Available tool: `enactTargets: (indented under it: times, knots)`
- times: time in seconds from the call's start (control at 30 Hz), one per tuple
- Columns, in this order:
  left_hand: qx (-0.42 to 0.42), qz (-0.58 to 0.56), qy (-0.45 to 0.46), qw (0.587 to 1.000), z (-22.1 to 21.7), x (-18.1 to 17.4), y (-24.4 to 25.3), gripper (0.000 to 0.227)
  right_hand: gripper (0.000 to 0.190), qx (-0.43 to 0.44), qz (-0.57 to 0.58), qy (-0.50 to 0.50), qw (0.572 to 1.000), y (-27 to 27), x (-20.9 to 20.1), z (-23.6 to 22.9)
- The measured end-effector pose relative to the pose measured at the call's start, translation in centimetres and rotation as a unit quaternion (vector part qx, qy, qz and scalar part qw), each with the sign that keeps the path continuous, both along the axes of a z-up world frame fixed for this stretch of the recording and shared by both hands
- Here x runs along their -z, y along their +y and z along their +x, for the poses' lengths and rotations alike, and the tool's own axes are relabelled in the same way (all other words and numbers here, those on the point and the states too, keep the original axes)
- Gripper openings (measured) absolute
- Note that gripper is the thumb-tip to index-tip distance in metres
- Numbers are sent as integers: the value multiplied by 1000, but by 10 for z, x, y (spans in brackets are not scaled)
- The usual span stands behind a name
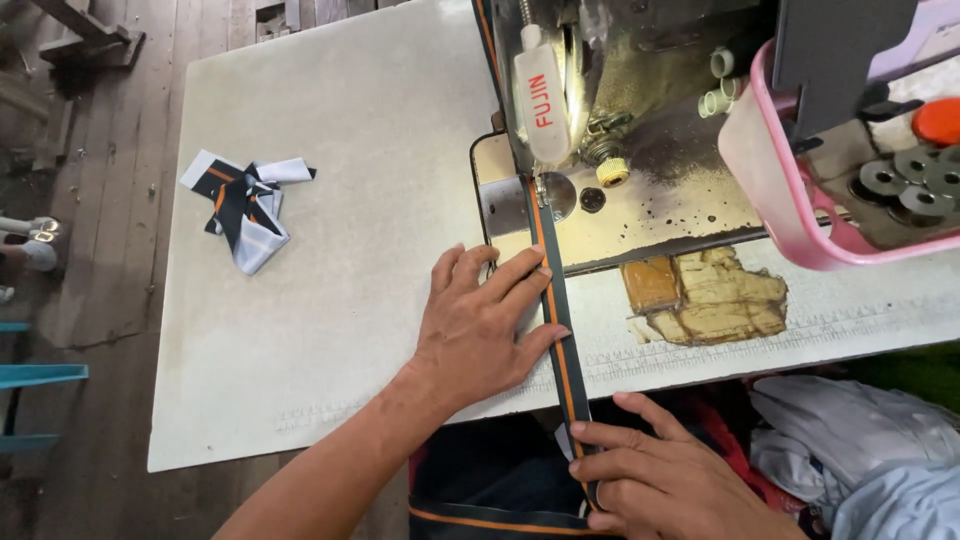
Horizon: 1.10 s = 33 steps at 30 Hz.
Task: Sewing a long decorative fabric strip using an industrial sewing machine
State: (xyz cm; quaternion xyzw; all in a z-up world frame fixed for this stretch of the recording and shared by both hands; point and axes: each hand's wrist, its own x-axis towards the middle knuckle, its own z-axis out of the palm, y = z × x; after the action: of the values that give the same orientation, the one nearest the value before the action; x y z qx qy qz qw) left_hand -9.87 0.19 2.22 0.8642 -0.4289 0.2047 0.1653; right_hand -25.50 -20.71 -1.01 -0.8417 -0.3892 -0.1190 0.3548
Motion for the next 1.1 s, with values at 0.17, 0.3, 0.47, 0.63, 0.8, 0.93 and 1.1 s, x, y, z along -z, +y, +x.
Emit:
enactTargets:
  times: [0.17, 0.3, 0.47, 0.63, 0.8, 0.93, 1.1]
  knots:
    - [-4, 10, -11, 1000, 15, 1, 1, 50, 19, 5, -1, -26, 1000, 3, -5, 14]
    - [-13, 19, 1, 1000, 29, 4, 0, 51, 26, -8, -16, -4, 1000, 5, -16, 28]
    - [-19, 44, 32, 998, 50, 1, -3, 52, 19, 17, 19, 29, 999, 10, -34, 42]
    - [-17, 47, 32, 998, 68, 6, -6, 51, 14, 22, 3, 32, 999, 8, -42, 57]
    - [-39, 27, 66, 997, 81, 8, -9, 54, 12, 20, 8, 67, 997, 7, -45, 71]
    - [-43, 17, 86, 995, 90, 8, -12, 50, 13, 46, 1, 59, 997, 8, -36, 78]
    - [-59, 7, 93, 994, 94, 10, -13, 52, 14, 63, 14, 60, 996, 9, -31, 78]
